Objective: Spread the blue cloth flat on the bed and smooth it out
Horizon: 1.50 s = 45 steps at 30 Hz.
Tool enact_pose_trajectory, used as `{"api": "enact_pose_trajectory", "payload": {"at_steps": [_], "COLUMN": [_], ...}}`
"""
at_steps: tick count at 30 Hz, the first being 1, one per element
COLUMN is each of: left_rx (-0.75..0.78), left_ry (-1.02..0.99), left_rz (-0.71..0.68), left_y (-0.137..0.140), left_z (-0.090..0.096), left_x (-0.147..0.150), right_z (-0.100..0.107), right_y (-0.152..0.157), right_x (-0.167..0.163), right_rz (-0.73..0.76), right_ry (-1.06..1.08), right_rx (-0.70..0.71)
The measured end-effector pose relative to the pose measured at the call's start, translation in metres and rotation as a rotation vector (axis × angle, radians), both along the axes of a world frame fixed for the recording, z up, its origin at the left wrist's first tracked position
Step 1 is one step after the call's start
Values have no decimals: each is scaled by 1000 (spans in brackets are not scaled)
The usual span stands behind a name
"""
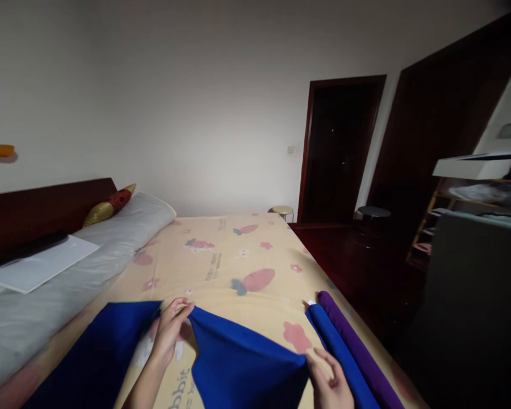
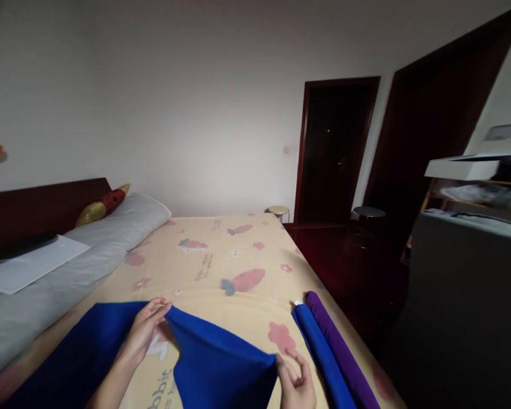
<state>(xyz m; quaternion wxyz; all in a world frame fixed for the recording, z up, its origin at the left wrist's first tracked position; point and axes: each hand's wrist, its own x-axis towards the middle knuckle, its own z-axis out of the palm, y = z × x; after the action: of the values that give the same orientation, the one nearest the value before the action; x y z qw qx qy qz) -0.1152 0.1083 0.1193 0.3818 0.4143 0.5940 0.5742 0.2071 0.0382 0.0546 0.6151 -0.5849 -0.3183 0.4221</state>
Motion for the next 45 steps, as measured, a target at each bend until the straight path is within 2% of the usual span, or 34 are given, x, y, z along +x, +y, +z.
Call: {"api": "enact_pose_trajectory", "payload": {"at_steps": [2,4,7,12,15,21,27,33,41,45], "left_rx": [-30,-36,-2,8,-19,-6,52,54,41,53], "left_ry": [-78,-50,24,106,160,226,276,405,375,417], "left_rz": [-21,-54,-58,-140,-199,-179,-123,-98,-127,-162], "left_y": [-24,-45,-70,-96,-104,-114,-115,-114,-122,-124], "left_z": [15,25,31,31,34,40,39,36,49,49], "left_x": [-4,-8,-8,2,4,-1,-4,-10,-3,-3], "right_z": [30,53,68,66,73,93,103,100,90,89], "right_y": [9,8,-4,-18,-21,-32,-40,-39,-36,-36], "right_x": [12,23,39,66,76,84,82,82,89,90], "right_rz": [-13,5,50,214,262,238,210,218,213,209], "right_ry": [46,18,-49,-79,-93,-267,-357,-388,-364,-366], "right_rx": [33,78,107,108,134,133,172,179,138,148]}}
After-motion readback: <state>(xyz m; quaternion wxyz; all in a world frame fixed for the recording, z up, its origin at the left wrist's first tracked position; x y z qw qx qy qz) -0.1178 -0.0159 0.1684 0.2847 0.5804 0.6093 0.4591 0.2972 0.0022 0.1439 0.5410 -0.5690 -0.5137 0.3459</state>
